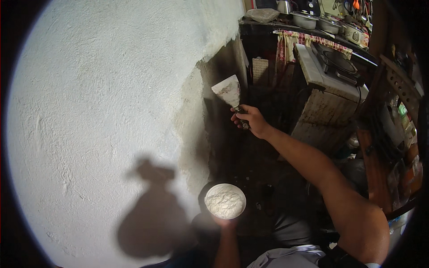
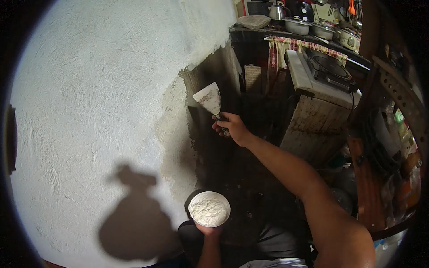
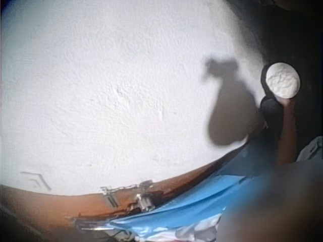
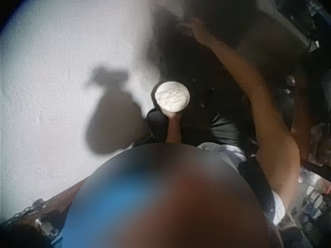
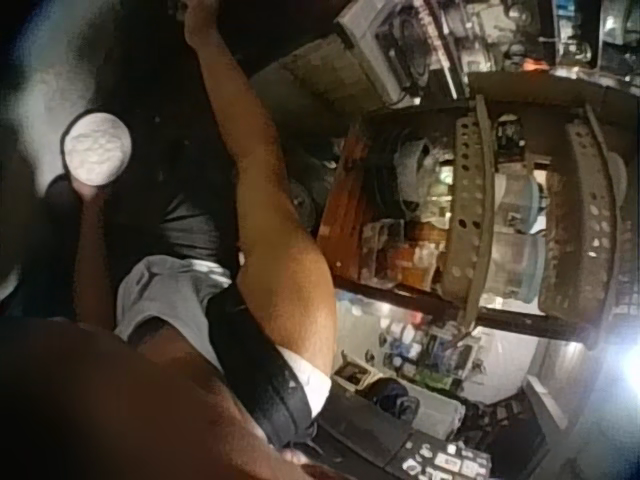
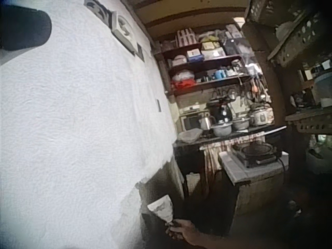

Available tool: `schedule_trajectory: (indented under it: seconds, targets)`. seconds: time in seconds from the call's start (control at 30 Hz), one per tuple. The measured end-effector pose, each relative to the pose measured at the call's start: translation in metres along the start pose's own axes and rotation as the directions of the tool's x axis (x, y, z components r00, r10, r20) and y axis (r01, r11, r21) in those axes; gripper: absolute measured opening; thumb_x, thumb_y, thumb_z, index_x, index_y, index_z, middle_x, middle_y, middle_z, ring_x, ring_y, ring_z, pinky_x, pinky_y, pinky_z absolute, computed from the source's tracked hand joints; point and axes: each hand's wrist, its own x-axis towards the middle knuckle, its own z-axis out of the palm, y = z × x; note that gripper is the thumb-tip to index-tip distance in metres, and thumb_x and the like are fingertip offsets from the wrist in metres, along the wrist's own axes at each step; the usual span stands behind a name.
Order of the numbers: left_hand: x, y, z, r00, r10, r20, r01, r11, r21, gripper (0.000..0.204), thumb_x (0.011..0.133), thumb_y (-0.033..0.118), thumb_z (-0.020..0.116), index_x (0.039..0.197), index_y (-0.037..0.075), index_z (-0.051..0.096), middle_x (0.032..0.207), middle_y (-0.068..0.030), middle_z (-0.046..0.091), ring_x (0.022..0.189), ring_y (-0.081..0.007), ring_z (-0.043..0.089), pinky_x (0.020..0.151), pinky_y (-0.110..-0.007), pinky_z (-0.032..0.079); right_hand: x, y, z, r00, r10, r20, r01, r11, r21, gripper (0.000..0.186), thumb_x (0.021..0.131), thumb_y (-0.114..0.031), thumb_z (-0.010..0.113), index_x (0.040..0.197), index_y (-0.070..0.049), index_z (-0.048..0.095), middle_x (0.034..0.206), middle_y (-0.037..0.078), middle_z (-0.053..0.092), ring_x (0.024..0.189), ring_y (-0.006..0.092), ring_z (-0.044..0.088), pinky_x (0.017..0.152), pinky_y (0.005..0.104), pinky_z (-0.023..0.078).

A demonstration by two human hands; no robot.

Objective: Apply and smooth plaster over a section of wall using a putty knife.

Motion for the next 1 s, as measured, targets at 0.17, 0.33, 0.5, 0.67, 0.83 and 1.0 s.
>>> schedule_trajectory:
  seconds: [0.17, 0.33, 0.5, 0.67, 0.83, 1.0]
  targets:
    - [0.002, -0.002, -0.003, 1.0, 0.019, 0.019, -0.02, 0.997, 0.071, 0.073, 0.106, 0.056, 0.029, 0.155, 0.004, 0.042, 0.154, -0.0228, 0.05, 0.138, -0.0431, 0.052, 0.116, -0.061, 0.043, 0.004, 0.008, -0.015, 0.979, 0.202, -0.032, -0.205, 0.969, -0.136, 0.021, 0.104, -0.015, 0.06, 0.121, -0.003, 0.063, 0.084, 0.004, 0.063, 0.065, 0.0115, 0.061, 0.059, 0.0297, 0.052]
    - [0.007, -0.004, -0.018, 0.999, -0.043, -0.001, 0.043, 0.998, 0.044, 0.076, 0.104, 0.06, 0.031, 0.157, 0.006, 0.04, 0.156, -0.0213, 0.048, 0.141, -0.0431, 0.05, 0.117, -0.063, 0.041, 0.03, 0.044, -0.021, 0.977, 0.078, -0.2, -0.143, 0.931, -0.336, 0.021, 0.104, -0.012, 0.06, 0.123, -0.004, 0.063, 0.084, 0.004, 0.063, 0.067, 0.0135, 0.062, 0.063, 0.0313, 0.053]
    - [0.003, -0.004, -0.027, 0.973, -0.07, -0.218, 0.08, 0.996, 0.035, 0.077, 0.103, 0.064, 0.032, 0.158, 0.012, 0.041, 0.158, -0.0173, 0.048, 0.143, -0.043, 0.048, 0.119, -0.064, 0.038, 0.065, 0.085, 0.009, 0.579, -0.815, 0.031, 0.47, 0.303, -0.829, 0.041, 0.099, 0.0, 0.061, 0.14, -0.003, 0.058, 0.102, 0.014, 0.065, 0.092, 0.0254, 0.067, 0.081, 0.0369, 0.053]
    - [-0.004, 0.002, -0.027, 0.969, -0.064, -0.239, 0.098, 0.987, 0.129, 0.076, 0.101, 0.066, 0.035, 0.159, 0.017, 0.042, 0.159, -0.0146, 0.047, 0.145, -0.0422, 0.046, 0.119, -0.065, 0.036, 0.088, 0.112, 0.031, 0.739, -0.673, 0.028, 0.4, 0.405, -0.822, 0.073, 0.088, 0.009, 0.064, 0.156, -0.011, 0.049, 0.106, 0.019, 0.056, 0.093, 0.0362, 0.059, 0.086, 0.0406, 0.049]
    - [-0.012, 0.005, -0.03, 0.962, -0.041, -0.27, 0.091, 0.98, 0.177, 0.077, 0.1, 0.069, 0.035, 0.159, 0.02, 0.042, 0.162, -0.0137, 0.044, 0.147, -0.042, 0.043, 0.12, -0.066, 0.034, 0.104, 0.133, 0.035, 0.765, -0.639, 0.085, 0.452, 0.437, -0.777, 0.082, 0.084, 0.011, 0.062, 0.16, -0.013, 0.044, 0.107, 0.02, 0.055, 0.093, 0.0383, 0.058, 0.086, 0.0395, 0.05]
    - [-0.009, 0.01, -0.023, 0.964, -0.157, -0.214, 0.155, 0.988, -0.026, 0.08, 0.098, 0.071, 0.038, 0.159, 0.02, 0.043, 0.162, -0.0136, 0.044, 0.148, -0.0421, 0.042, 0.12, -0.066, 0.034, 0.087, 0.148, 0.031, 0.791, -0.601, 0.116, 0.457, 0.454, -0.765, 0.083, 0.084, 0.011, 0.063, 0.161, -0.013, 0.042, 0.109, 0.02, 0.056, 0.096, 0.0393, 0.06, 0.089, 0.0396, 0.05]
